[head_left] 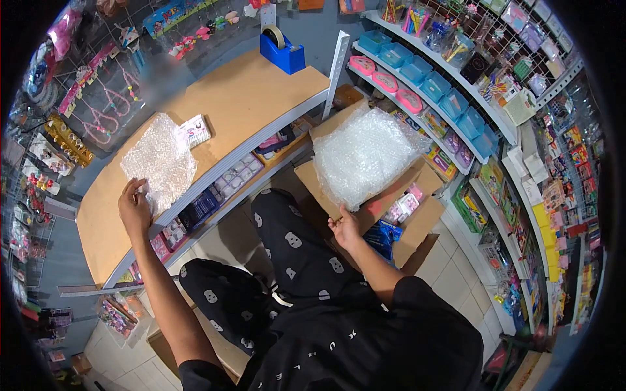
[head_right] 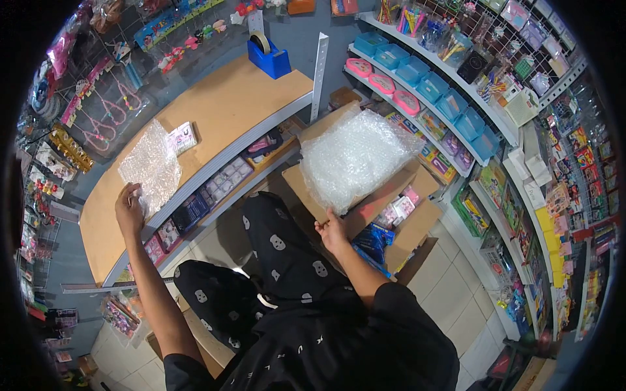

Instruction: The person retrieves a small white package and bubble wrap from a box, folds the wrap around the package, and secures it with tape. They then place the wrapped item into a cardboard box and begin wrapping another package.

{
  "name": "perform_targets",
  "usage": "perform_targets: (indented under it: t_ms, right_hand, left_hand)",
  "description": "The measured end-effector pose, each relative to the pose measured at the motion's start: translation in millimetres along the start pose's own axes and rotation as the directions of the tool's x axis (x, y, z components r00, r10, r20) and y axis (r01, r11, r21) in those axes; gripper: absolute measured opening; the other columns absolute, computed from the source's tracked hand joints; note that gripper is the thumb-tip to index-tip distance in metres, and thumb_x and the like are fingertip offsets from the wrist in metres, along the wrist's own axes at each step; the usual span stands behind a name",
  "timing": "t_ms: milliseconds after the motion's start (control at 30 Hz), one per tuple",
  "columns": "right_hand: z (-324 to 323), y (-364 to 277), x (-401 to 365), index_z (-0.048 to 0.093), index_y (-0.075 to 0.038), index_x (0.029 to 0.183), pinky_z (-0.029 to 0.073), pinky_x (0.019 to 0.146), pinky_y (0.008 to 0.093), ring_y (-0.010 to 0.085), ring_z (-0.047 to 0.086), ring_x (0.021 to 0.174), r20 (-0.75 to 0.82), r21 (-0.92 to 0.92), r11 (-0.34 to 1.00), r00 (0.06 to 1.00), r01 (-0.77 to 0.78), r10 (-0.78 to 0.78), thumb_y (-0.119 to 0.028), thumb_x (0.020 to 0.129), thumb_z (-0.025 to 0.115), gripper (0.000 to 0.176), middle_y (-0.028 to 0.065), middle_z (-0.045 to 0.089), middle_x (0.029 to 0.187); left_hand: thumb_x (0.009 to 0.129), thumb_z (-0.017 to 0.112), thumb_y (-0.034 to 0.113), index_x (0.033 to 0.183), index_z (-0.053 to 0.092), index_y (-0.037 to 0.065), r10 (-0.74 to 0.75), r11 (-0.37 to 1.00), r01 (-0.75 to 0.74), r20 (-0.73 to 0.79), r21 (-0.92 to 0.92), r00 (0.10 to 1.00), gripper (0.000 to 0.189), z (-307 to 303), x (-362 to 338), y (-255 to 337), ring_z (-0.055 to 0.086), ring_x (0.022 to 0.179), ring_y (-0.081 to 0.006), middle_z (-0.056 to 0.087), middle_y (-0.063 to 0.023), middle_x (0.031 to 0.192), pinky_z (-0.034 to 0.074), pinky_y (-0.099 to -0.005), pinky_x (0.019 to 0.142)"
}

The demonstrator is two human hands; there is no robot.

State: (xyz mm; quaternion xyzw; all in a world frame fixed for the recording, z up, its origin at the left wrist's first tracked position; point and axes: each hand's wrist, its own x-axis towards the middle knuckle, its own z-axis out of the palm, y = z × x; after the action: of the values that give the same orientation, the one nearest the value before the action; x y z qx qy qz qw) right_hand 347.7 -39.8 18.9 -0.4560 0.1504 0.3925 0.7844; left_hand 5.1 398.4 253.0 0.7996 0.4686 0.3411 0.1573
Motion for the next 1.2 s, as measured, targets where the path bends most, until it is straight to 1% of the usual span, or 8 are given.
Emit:
perform_targets:
  t_ms: [533,667,833,900,967,1033,1133,1200]
  right_hand:
    - [-16.7,16.0,7.4,0.066,-0.001,0.123,0.061,0.064,0.0353,0.0212,0.07,0.074,0.019,-0.298,0.943,0.988,0.151,-0.152,-0.051,0.106,0.063,0.053,0.0105,0.073,0.101]
    - [-23.5,9.9,9.6,0.062,-0.004,0.137,0.06,0.071,0.0336,0.0227,0.071,0.102,-0.074,-0.41,0.908,0.988,0.092,-0.134,-0.063,0.104,0.059,0.068,0.0124,0.068,0.128]
    - [-107.5,1.7,47.4,0.065,0.0,0.129,0.06,0.073,0.0396,0.024,0.073,0.082,0.124,-0.944,0.29,0.983,0.159,-0.135,-0.075,0.103,0.043,0.083,0.0128,0.076,0.105]
    - [-61.8,-39.4,-0.3,0.069,0.003,0.119,0.06,0.067,0.039,0.0256,0.075,0.071,0.208,-0.974,-0.108,0.977,0.201,-0.055,-0.079,0.101,0.042,0.088,0.0162,0.076,0.091]
    - [12.5,-87.0,-66.4,0.073,0.003,0.107,0.059,0.059,0.038,0.0268,0.076,0.066,0.062,-0.926,-0.37,0.997,0.075,0.046,-0.081,0.098,0.044,0.089,0.0189,0.075,0.081]
    - [86.7,-119.4,-114.1,0.073,0.001,0.091,0.054,0.049,0.0362,0.0231,0.072,0.057,-0.036,-0.899,-0.433,0.978,0.059,0.208,-0.075,0.099,0.053,0.079,0.0159,0.073,0.073]
    - [127.9,-125.1,-99.1,0.068,0.0,0.084,0.053,0.059,0.0375,0.0206,0.067,0.058,0.249,-0.798,-0.363,0.812,0.481,0.528,-0.067,0.097,0.064,0.069,0.0101,0.069,0.069]
    - [172.8,-115.4,-102.2,0.065,-0.005,0.082,0.048,0.061,0.0321,0.0119,0.057,0.065,0.67,-0.666,-0.032,0.616,0.746,0.415,-0.037,0.096,0.08,0.038,0.0047,0.063,0.069]
  left_hand:
    - [0.089,0.061,-0.002,0.111,0.081,0.01,0.012,1.0,-0.011,-0.031,0.028,0.999,0.033,-4.2,-6.4,17.8,0.069,0.123,-0.0367,0.072,-0.0178,0.135,0.053,-0.0418,0.105]
    - [0.088,0.062,-0.001,0.109,0.082,0.012,0.043,0.998,-0.041,-0.042,0.036,0.998,0.031,-2.7,-5.8,13.3,0.07,0.12,-0.037,0.072,-0.0176,0.133,0.054,-0.0436,0.105]
    - [0.089,0.063,0.002,0.109,0.082,0.013,0.019,0.999,-0.021,-0.043,-0.05,0.999,0.03,-0.2,-6.9,5.9,0.07,0.118,-0.0388,0.072,-0.0185,0.132,0.054,-0.0443,0.105]
    - [0.089,0.06,0.006,0.109,0.082,0.013,0.063,0.996,-0.066,-0.064,-0.056,0.996,0.03,-2.8,-5.8,6.7,0.069,0.119,-0.039,0.072,-0.0184,0.132,0.053,-0.0449,0.106]
    - [0.089,0.058,0.011,0.109,0.082,0.012,0.109,0.993,-0.113,-0.094,-0.045,0.99,0.031,-1.7,-4.9,-0.7,0.069,0.119,-0.0388,0.072,-0.0182,0.132,0.052,-0.0452,0.106]
    - [0.089,0.059,0.017,0.107,0.083,0.011,0.018,0.992,-0.03,-0.099,-0.12,0.995,0.03,-4.3,-7.8,9.9,0.069,0.12,-0.0386,0.072,-0.0178,0.133,0.051,-0.0447,0.108]
    - [0.086,0.072,0.031,0.115,0.08,0.013,-0.064,0.99,0.055,-0.059,-0.133,0.996,0.035,-10.1,-8.8,19.8,0.062,0.131,-0.037,0.068,-0.017,0.14,0.047,-0.0456,0.112]
    - [0.084,0.078,0.037,0.121,0.078,0.014,-0.01,0.999,0.008,-0.069,-0.031,0.998,0.043,-11.5,-10.6,21.2,0.059,0.135,-0.0368,0.064,-0.0167,0.145,0.045,-0.0467,0.113]
